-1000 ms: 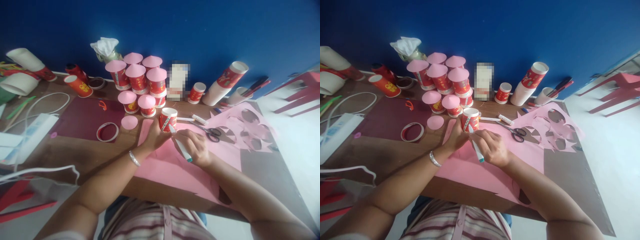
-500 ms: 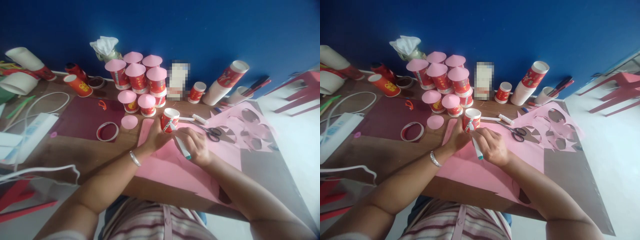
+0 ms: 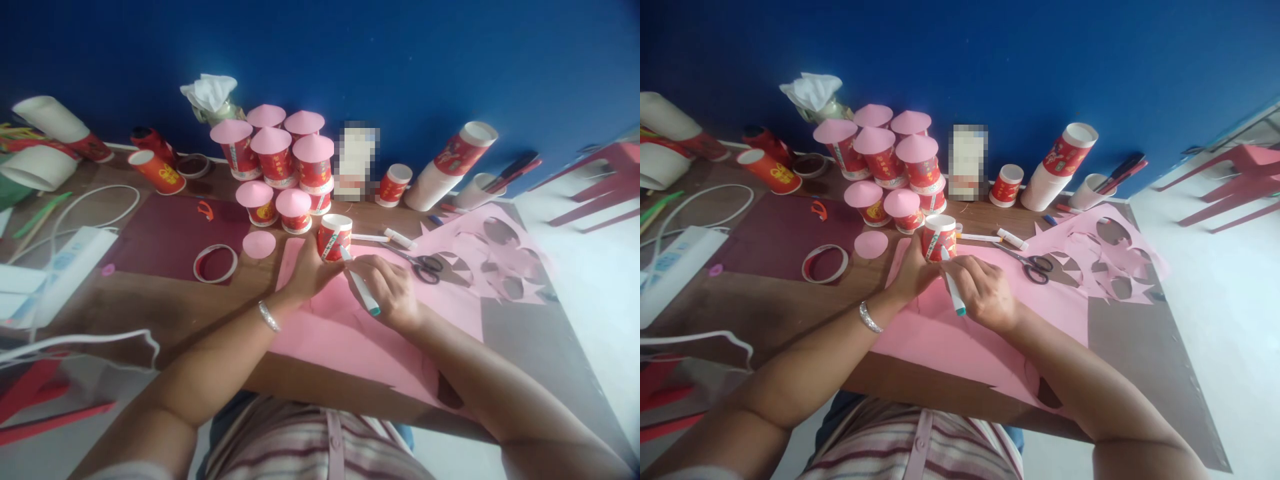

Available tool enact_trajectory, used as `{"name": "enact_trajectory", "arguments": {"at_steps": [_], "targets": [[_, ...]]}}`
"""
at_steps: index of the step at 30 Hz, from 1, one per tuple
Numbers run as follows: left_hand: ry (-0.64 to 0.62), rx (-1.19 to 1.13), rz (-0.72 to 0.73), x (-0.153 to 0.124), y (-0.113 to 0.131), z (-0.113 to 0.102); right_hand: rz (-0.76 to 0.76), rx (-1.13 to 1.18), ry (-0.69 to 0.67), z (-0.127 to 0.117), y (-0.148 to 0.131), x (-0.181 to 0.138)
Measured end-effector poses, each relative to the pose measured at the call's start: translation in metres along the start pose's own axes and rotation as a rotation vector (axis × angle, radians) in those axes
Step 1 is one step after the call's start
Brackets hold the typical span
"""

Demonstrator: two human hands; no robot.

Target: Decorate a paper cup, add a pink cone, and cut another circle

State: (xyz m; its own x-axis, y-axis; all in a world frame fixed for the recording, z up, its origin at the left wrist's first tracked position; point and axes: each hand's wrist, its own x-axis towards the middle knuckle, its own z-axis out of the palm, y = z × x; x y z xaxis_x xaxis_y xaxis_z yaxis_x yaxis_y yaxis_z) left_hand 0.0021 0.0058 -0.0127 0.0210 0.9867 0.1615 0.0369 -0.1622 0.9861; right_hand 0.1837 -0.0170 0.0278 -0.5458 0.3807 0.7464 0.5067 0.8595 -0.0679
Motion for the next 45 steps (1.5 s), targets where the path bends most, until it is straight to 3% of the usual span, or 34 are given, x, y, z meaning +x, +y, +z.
{"name": "enact_trajectory", "arguments": {"at_steps": [26, 45], "targets": [[0.026, 0.073, -0.027, -0.001, 0.0, -0.002, -0.052, -0.004, 0.034, 0.0, -0.001, -0.002], [0.057, 0.367, 0.068, -0.006, 0.007, 0.005, -0.071, -0.073, -0.013, -0.004, -0.005, 0.007]]}}
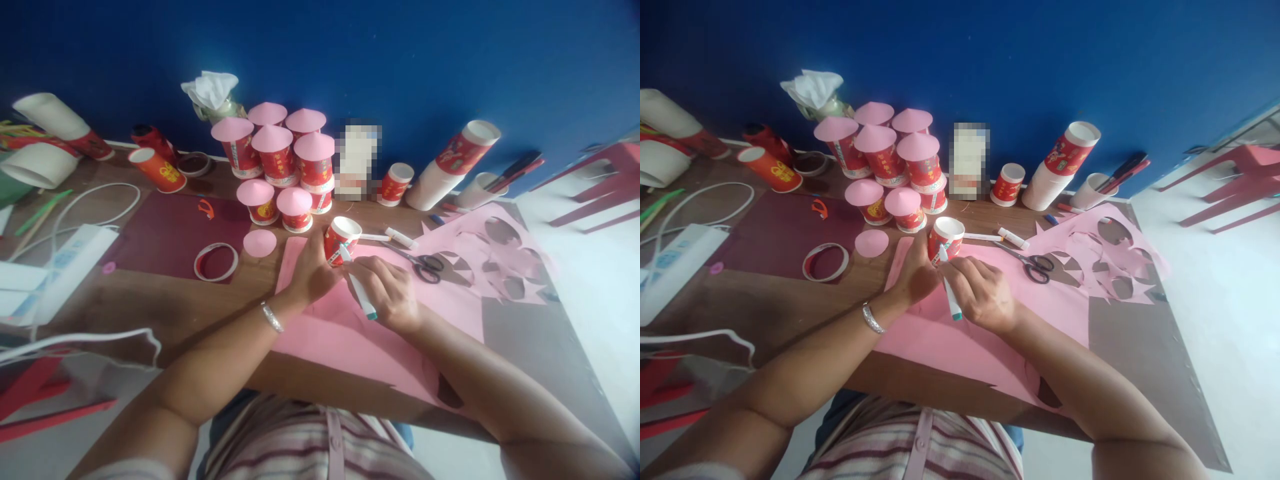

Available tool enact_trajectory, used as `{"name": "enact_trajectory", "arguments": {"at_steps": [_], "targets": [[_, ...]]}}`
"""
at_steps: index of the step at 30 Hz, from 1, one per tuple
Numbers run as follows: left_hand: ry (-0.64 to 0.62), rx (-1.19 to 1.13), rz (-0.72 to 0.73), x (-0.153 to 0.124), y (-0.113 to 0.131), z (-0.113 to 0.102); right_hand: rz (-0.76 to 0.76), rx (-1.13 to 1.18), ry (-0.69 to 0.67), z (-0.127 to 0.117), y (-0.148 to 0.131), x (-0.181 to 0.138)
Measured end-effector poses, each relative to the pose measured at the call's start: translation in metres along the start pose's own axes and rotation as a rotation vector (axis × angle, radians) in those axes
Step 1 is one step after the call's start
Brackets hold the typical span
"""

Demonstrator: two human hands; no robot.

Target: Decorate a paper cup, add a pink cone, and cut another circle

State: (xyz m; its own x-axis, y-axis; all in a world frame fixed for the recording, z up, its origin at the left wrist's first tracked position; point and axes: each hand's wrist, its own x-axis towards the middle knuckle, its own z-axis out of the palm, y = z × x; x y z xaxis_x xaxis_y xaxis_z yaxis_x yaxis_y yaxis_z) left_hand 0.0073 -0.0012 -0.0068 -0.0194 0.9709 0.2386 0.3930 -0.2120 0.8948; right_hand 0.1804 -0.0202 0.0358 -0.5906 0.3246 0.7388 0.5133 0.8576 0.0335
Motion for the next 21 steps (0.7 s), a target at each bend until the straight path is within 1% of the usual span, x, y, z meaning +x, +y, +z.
{"name": "enact_trajectory", "arguments": {"at_steps": [7, 14, 21], "targets": [[-0.01, 0.005, 0.01, -0.0003, -0.0029, 0.001, 0.01, -0.005, -0.004, 0.0012, 0.0, -0.0008], [-0.005, -0.036, -0.021, 0.0017, -0.0016, -0.0015, 0.019, 0.02, -0.03, 0.0008, -0.0005, -0.0008], [0.002, -0.02, -0.073, 0.0027, -0.0019, -0.0044, 0.018, 0.011, -0.045, 0.0015, -0.0004, -0.0033]]}}
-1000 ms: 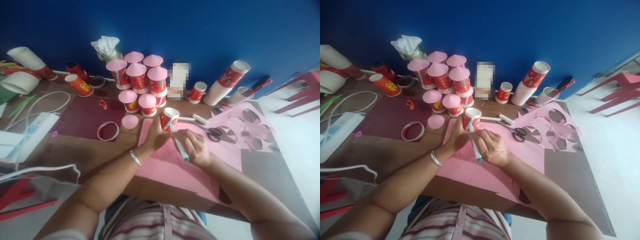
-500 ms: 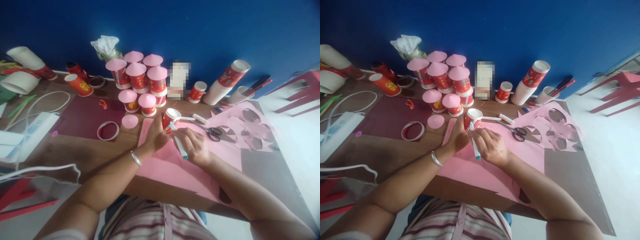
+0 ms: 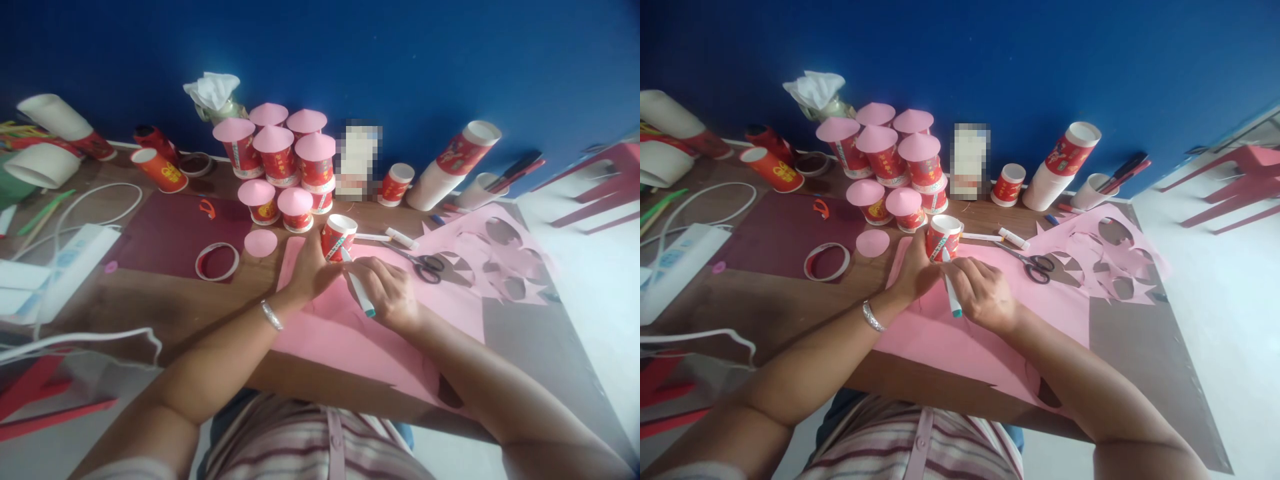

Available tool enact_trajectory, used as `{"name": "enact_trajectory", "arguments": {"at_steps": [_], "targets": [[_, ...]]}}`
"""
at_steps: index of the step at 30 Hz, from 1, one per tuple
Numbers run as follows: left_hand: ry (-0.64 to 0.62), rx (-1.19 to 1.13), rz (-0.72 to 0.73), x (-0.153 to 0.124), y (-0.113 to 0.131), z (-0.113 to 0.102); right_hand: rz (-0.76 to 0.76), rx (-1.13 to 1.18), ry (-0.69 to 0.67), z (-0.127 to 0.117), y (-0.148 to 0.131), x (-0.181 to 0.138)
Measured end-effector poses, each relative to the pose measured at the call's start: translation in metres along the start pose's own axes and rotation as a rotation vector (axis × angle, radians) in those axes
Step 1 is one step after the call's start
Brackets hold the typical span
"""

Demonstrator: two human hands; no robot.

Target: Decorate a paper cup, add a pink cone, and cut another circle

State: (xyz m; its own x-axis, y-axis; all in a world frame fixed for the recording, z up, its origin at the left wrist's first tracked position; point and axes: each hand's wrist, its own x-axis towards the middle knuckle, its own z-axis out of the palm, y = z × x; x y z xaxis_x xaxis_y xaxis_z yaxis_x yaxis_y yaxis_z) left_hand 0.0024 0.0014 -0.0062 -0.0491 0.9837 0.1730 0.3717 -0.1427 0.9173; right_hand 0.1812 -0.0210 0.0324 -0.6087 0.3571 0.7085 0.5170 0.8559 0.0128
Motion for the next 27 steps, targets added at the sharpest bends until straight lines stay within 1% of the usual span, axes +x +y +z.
{"name": "enact_trajectory", "arguments": {"at_steps": [3, 10, 19, 24, 27], "targets": [[0.013, -0.005, 0.007, 0.0009, -0.0003, -0.0001, 0.003, -0.003, -0.003, 0.0004, 0.0001, -0.0008], [0.025, -0.014, 0.088, 0.0026, -0.0041, -0.0007, 0.012, -0.009, -0.02, 0.0015, 0.0003, -0.0029], [0.032, 0.016, 0.074, 0.0022, -0.004, -0.0014, 0.011, -0.015, -0.009, 0.0018, 0.0003, -0.0038], [0.005, 0.029, 0.033, -0.0006, 0.0011, -0.0006, -0.03, 0.002, 0.031, 0.0005, -0.0017, -0.0023], [-0.023, 0.003, 0.049, -0.0025, 0.0031, 0.0005, -0.058, -0.014, 0.046, 0.0002, -0.0029, 0.0006]]}}
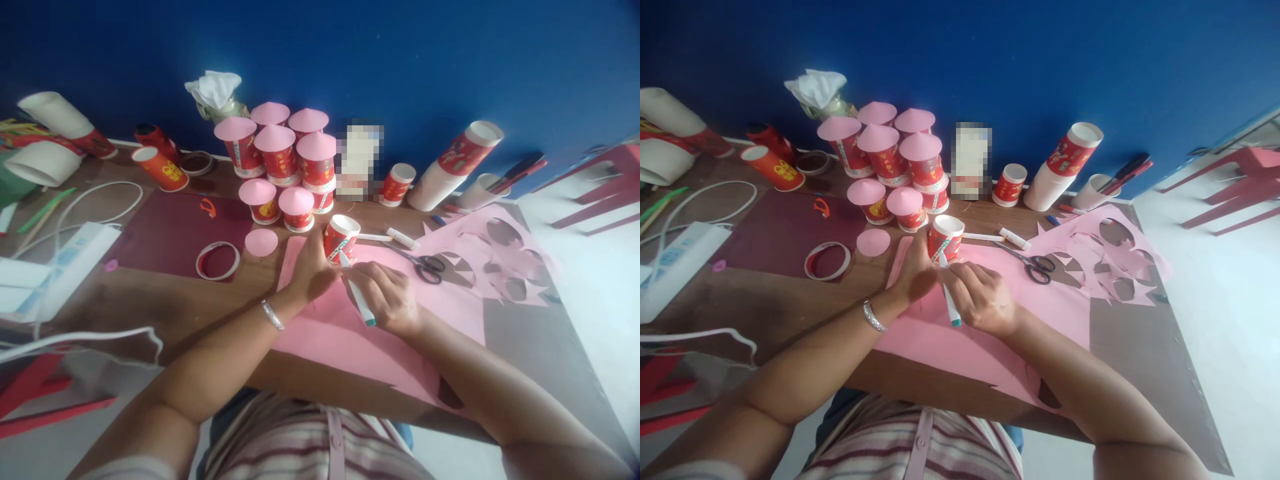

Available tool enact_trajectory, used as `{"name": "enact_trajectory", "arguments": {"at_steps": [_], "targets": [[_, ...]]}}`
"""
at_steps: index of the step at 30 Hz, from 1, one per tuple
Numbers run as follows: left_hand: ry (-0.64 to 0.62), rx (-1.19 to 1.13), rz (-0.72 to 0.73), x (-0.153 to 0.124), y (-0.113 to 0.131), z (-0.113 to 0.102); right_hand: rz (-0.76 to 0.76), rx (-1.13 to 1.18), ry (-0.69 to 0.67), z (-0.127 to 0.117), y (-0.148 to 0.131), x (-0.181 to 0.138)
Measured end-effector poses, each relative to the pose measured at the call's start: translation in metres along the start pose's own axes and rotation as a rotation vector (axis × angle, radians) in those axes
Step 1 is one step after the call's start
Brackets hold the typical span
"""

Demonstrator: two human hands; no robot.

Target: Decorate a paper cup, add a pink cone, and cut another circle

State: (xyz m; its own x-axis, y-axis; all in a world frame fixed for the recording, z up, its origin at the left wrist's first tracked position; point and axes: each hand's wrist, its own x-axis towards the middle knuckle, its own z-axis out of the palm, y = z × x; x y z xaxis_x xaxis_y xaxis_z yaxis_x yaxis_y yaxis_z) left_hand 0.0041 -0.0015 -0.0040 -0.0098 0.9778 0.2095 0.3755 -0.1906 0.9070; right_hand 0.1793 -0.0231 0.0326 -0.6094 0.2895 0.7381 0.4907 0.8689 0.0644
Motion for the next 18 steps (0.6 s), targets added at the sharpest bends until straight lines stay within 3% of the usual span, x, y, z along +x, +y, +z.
{"name": "enact_trajectory", "arguments": {"at_steps": [9, 18], "targets": [[0.009, 0.179, 0.099, -0.0028, -0.0022, 0.0013, -0.007, -0.048, -0.012, 0.0018, -0.0004, 0.0014], [-0.002, 0.209, 0.092, -0.0039, -0.0035, 0.0024, 0.006, -0.094, -0.04, 0.0026, 0.0003, 0.0002]]}}
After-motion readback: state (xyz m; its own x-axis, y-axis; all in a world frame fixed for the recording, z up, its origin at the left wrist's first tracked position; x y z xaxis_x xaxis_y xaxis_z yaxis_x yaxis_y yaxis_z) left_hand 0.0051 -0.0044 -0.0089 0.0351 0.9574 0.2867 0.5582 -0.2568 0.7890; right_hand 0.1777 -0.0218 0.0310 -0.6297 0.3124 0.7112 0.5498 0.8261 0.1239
